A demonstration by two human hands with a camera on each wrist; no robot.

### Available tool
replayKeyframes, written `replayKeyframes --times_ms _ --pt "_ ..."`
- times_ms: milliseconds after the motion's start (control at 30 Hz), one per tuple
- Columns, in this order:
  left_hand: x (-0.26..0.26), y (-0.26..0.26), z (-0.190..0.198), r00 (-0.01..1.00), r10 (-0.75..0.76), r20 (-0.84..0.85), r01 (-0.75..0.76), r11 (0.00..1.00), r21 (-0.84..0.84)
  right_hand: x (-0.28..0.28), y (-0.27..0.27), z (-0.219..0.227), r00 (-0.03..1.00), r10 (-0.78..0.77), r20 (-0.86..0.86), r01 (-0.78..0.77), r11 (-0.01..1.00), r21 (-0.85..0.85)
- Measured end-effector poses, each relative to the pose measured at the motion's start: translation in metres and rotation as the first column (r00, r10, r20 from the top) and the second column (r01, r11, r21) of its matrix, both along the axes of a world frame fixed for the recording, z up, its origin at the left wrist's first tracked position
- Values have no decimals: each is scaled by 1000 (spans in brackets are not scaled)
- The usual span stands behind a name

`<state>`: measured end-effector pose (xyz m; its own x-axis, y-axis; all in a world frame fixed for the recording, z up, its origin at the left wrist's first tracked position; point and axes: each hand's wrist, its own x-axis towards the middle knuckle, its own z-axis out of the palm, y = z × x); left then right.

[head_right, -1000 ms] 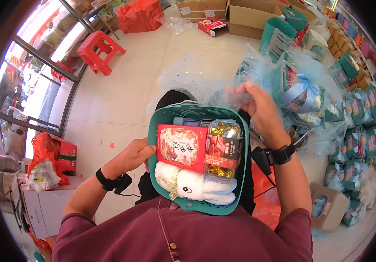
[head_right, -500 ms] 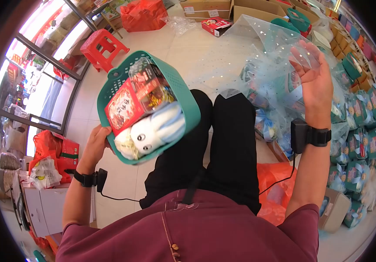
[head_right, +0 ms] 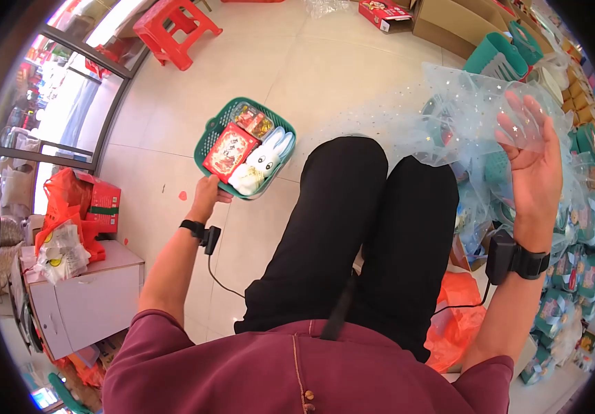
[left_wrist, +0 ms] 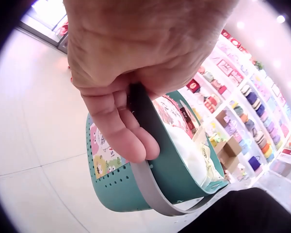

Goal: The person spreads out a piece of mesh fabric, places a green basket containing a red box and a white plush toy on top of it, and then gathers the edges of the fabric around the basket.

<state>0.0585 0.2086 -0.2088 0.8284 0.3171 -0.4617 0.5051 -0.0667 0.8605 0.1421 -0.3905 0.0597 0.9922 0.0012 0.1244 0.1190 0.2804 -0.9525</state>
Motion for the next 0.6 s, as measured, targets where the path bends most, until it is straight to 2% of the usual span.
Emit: replayKeyframes --times_ms 167,300,467,600 --pt "4 11 -82 986 111 -121 -119 991 -60 12 22 -3 996 77 -43 -78 997 -17" --pt "0 14 -121 953 181 -245 -203 977 -67 21 33 -1 995 77 -60 -80 995 -54" --pt "-24 23 -164 922 279 -270 -317 942 -109 29 39 -4 994 71 -79 -73 997 -21" --pt "-40 36 -191 923 220 -315 -290 937 -196 31 55 -1 992 78 -101 -81 996 -29"
